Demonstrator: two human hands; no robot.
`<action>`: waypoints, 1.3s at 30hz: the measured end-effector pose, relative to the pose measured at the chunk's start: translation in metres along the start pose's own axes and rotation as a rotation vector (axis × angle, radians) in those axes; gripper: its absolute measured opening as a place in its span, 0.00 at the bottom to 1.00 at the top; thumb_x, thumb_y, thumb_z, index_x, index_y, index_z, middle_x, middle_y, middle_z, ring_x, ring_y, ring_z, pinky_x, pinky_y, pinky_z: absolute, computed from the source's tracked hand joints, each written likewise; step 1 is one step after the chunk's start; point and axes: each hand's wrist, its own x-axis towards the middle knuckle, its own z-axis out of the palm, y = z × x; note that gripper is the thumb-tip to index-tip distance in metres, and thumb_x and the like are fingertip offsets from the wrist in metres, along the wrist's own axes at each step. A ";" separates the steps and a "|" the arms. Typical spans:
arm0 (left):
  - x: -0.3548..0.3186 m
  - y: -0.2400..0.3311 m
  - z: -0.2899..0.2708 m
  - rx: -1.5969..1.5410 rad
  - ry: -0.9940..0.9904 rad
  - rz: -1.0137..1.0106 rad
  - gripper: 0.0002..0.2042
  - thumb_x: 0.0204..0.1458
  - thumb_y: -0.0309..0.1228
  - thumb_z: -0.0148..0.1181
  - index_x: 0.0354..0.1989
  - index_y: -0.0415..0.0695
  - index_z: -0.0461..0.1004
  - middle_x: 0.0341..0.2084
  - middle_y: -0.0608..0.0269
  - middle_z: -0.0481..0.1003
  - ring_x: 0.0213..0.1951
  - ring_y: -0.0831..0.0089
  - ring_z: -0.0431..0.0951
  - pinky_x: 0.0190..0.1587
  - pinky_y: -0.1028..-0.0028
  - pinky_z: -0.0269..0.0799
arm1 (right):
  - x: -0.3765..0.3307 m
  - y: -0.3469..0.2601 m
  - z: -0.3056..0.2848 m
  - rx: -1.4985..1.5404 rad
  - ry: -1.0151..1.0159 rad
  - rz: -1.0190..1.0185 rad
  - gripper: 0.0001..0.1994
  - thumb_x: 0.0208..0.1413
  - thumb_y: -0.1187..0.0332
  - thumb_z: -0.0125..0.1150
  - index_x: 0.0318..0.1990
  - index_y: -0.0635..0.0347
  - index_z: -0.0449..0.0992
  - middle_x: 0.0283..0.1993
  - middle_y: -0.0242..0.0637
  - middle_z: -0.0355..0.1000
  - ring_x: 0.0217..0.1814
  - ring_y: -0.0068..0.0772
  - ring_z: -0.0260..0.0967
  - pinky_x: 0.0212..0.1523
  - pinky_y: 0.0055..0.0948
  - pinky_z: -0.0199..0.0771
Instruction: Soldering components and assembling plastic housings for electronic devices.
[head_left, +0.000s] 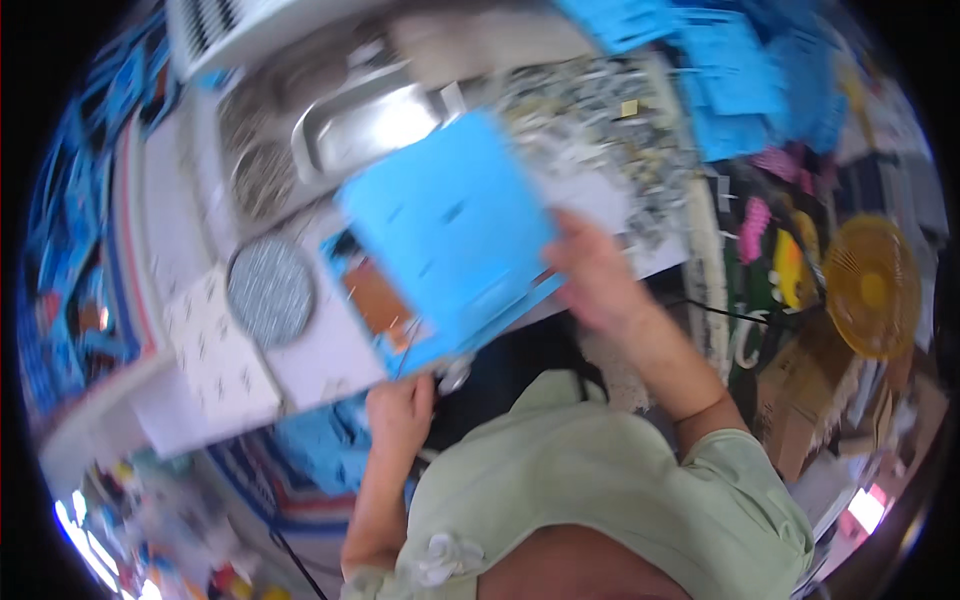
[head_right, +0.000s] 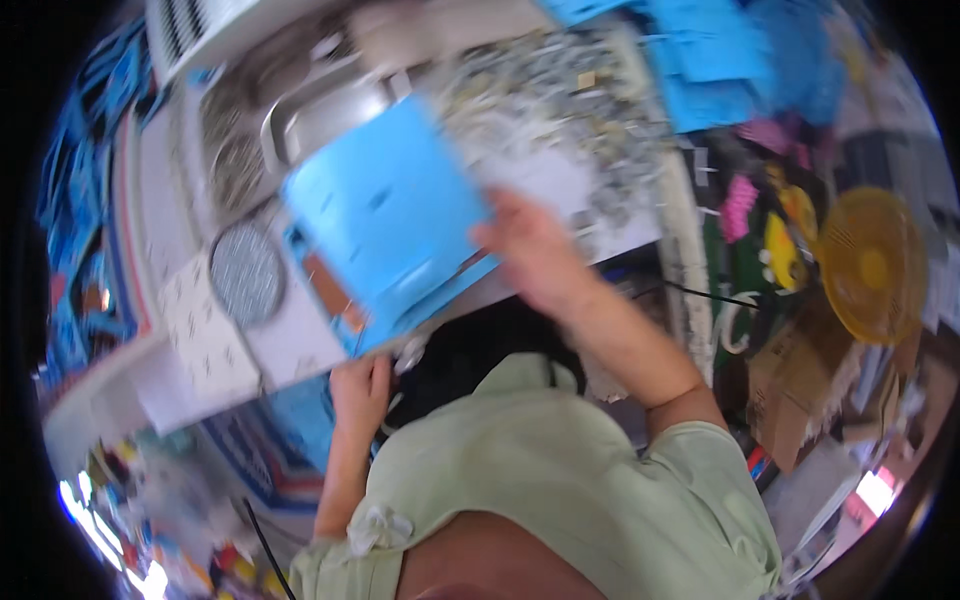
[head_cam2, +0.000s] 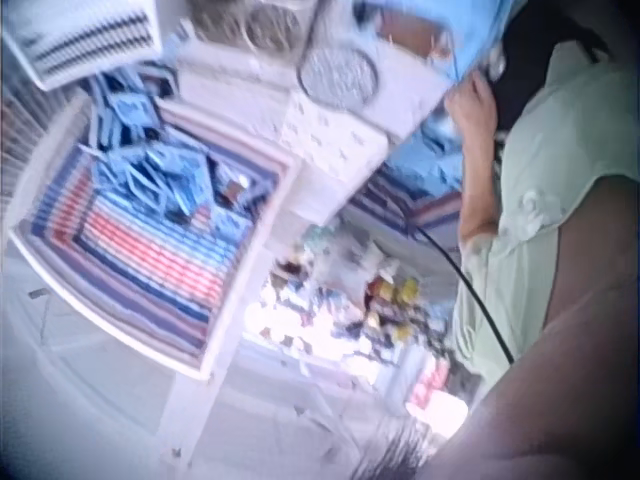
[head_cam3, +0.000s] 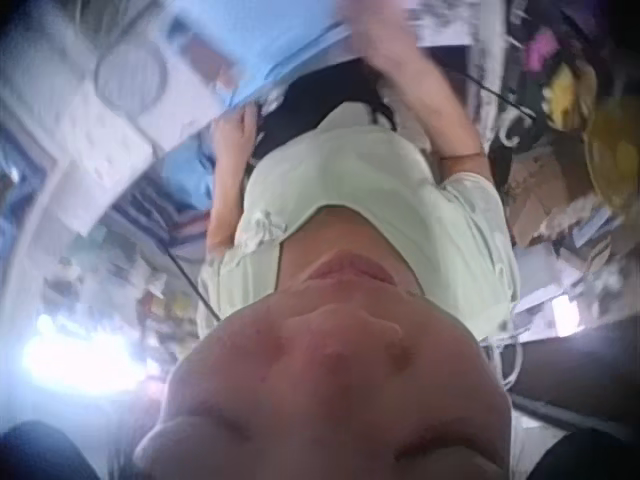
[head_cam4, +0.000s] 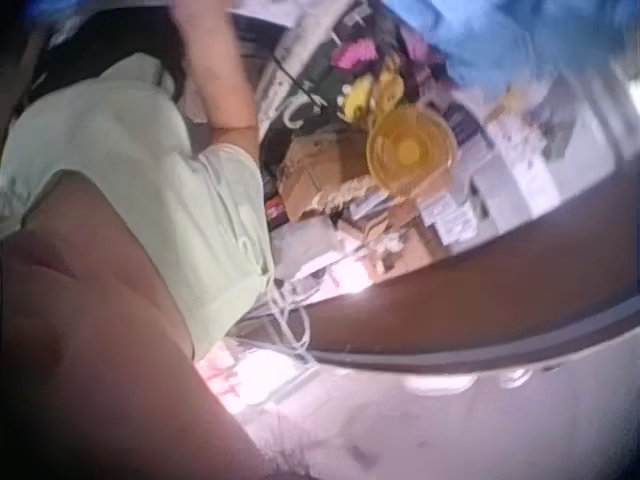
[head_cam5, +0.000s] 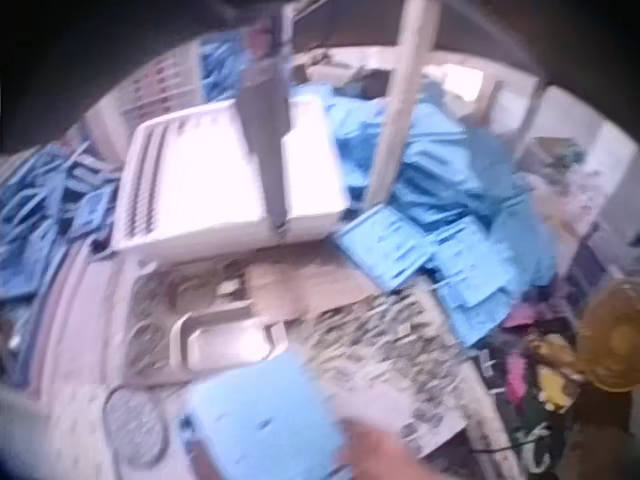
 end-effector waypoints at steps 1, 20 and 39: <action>0.001 -0.001 0.000 -0.008 -0.023 -0.003 0.16 0.56 0.33 0.58 0.18 0.39 0.76 0.17 0.44 0.74 0.23 0.44 0.76 0.28 0.52 0.69 | 0.000 -0.008 0.000 0.017 0.007 -0.079 0.20 0.61 0.73 0.61 0.59 0.65 0.68 0.52 0.36 0.74 0.50 0.28 0.73 0.52 0.33 0.75; -0.014 0.008 -0.095 -0.090 -0.245 -0.032 0.13 0.51 0.41 0.68 0.31 0.41 0.81 0.20 0.58 0.78 0.23 0.63 0.79 0.28 0.69 0.72 | 0.019 -0.095 0.026 -0.130 0.076 -0.488 0.19 0.67 0.64 0.56 0.60 0.64 0.70 0.46 0.34 0.76 0.47 0.25 0.74 0.49 0.29 0.74; 0.109 0.040 -0.150 -0.946 0.528 0.230 0.17 0.59 0.31 0.64 0.52 0.34 0.71 0.42 0.53 0.79 0.42 0.71 0.81 0.46 0.74 0.77 | 0.039 -0.053 0.116 -0.517 -0.456 -0.385 0.34 0.60 0.78 0.61 0.71 0.68 0.51 0.37 0.37 0.74 0.36 0.20 0.71 0.36 0.20 0.72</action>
